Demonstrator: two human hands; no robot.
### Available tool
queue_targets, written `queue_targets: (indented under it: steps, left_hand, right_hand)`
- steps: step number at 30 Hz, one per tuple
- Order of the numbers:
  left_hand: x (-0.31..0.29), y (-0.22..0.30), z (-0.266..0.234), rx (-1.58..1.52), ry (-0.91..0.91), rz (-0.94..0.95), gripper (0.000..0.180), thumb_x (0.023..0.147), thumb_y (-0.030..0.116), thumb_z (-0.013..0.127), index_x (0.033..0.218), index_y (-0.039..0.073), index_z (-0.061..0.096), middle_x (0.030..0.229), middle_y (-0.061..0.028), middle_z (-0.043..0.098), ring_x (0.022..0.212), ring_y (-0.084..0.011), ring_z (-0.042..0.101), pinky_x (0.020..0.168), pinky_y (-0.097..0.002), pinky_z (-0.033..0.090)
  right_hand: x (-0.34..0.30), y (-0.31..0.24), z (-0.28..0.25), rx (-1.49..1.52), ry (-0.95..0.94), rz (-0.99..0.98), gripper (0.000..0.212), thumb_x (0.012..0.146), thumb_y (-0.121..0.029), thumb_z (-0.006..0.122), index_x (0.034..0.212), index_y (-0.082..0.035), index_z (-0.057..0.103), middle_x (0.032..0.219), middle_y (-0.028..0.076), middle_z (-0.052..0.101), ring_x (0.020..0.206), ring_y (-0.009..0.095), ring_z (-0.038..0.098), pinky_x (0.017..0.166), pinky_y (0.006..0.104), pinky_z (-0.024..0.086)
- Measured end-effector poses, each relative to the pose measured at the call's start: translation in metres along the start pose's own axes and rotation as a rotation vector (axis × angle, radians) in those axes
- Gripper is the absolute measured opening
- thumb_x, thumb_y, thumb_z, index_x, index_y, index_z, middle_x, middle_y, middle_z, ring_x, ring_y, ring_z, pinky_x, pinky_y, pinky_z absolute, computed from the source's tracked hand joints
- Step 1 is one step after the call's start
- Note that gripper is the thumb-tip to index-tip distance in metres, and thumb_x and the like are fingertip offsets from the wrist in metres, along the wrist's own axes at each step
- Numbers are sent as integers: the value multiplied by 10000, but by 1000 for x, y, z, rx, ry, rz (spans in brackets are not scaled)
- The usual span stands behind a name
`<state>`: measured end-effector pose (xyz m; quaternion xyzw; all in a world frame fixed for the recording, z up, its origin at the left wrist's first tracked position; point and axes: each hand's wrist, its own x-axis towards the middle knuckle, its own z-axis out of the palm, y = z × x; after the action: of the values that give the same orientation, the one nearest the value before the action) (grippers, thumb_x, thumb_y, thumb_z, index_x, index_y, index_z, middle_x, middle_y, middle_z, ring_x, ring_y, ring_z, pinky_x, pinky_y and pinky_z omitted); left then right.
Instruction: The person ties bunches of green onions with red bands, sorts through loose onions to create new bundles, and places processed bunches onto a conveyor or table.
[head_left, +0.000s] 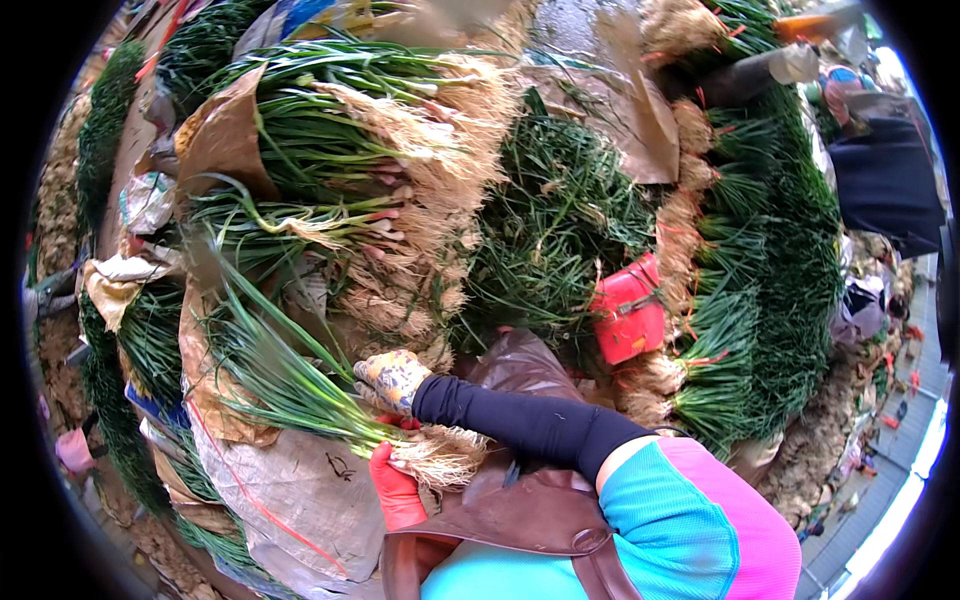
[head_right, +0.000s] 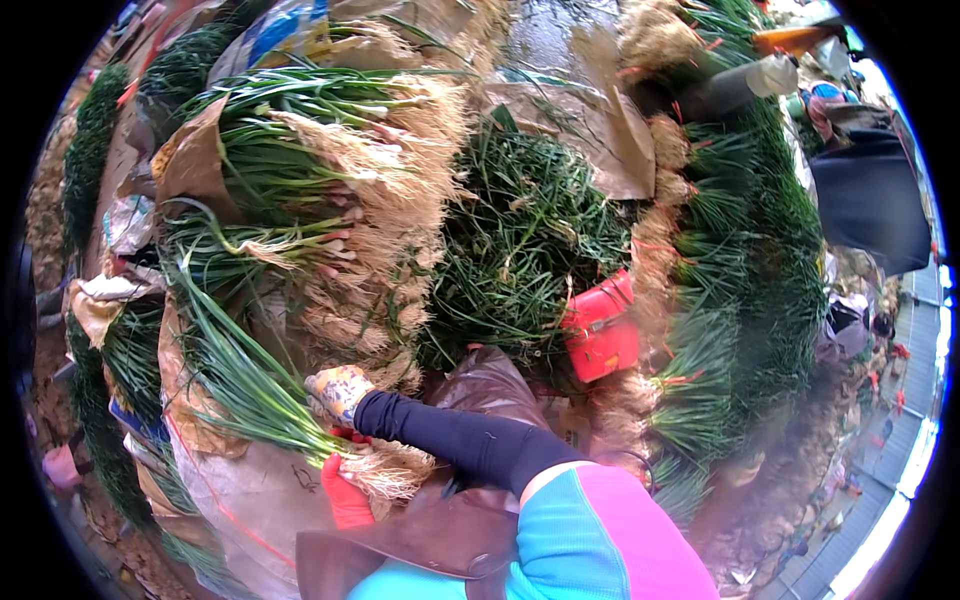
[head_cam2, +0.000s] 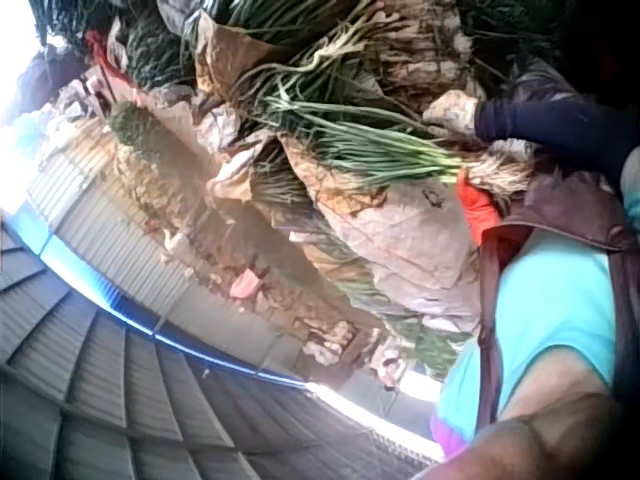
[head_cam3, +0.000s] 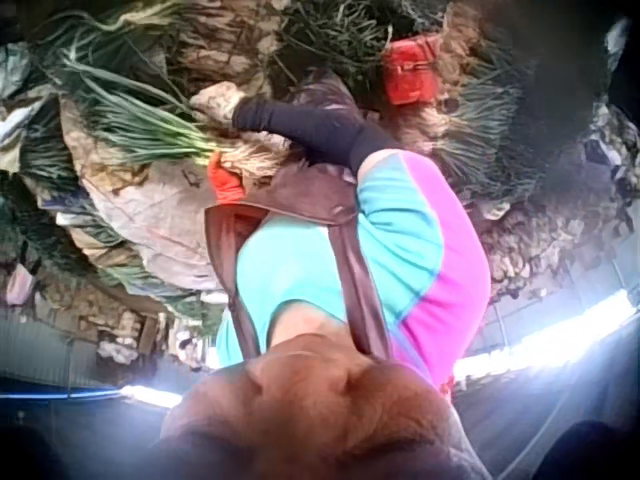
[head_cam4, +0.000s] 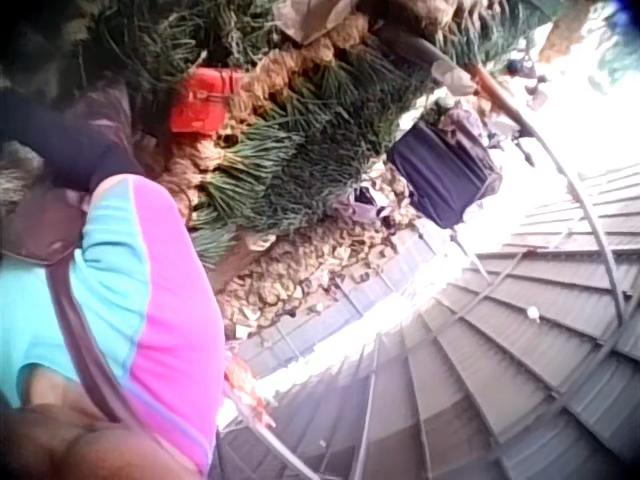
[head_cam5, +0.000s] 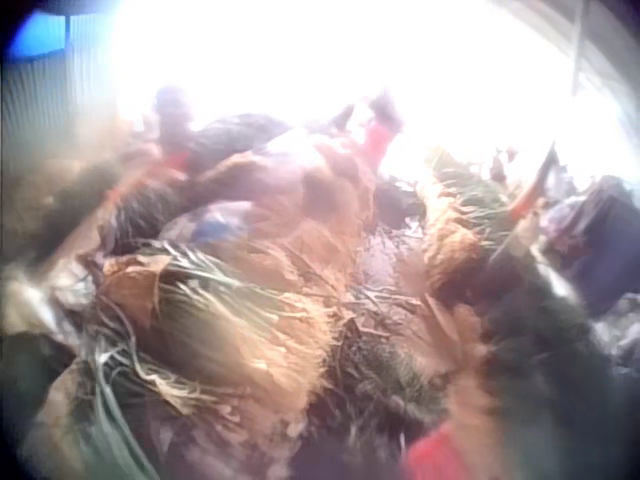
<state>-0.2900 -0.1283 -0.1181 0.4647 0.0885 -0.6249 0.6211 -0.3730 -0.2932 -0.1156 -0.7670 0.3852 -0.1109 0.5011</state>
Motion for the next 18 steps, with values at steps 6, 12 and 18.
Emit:
queue_targets:
  steps: [6,12,18]
  left_hand:
    - [-2,5,-6,35,-10,-6,504,701,181,616,1154,26,461,1046,-124,554,957,-280,559,920,-445,413]
    - [5,14,19,-17,-71,-11,468,695,179,630,1118,52,473,1017,-110,549,931,-251,550,893,-418,433]
    - [-8,37,29,-479,-593,304,390,803,182,615,1165,167,469,1159,-39,475,970,-155,515,962,-403,354]
  right_hand:
    - [-18,3,-1,622,-145,423,291,809,-294,523,912,-30,587,791,172,614,739,304,620,652,394,487]
    - [-35,38,14,54,-106,285,330,803,-316,527,985,-55,615,886,162,633,791,288,630,693,382,495]
    - [0,95,-34,-665,-495,298,172,785,-247,556,800,-105,651,795,109,655,716,229,651,605,382,518]
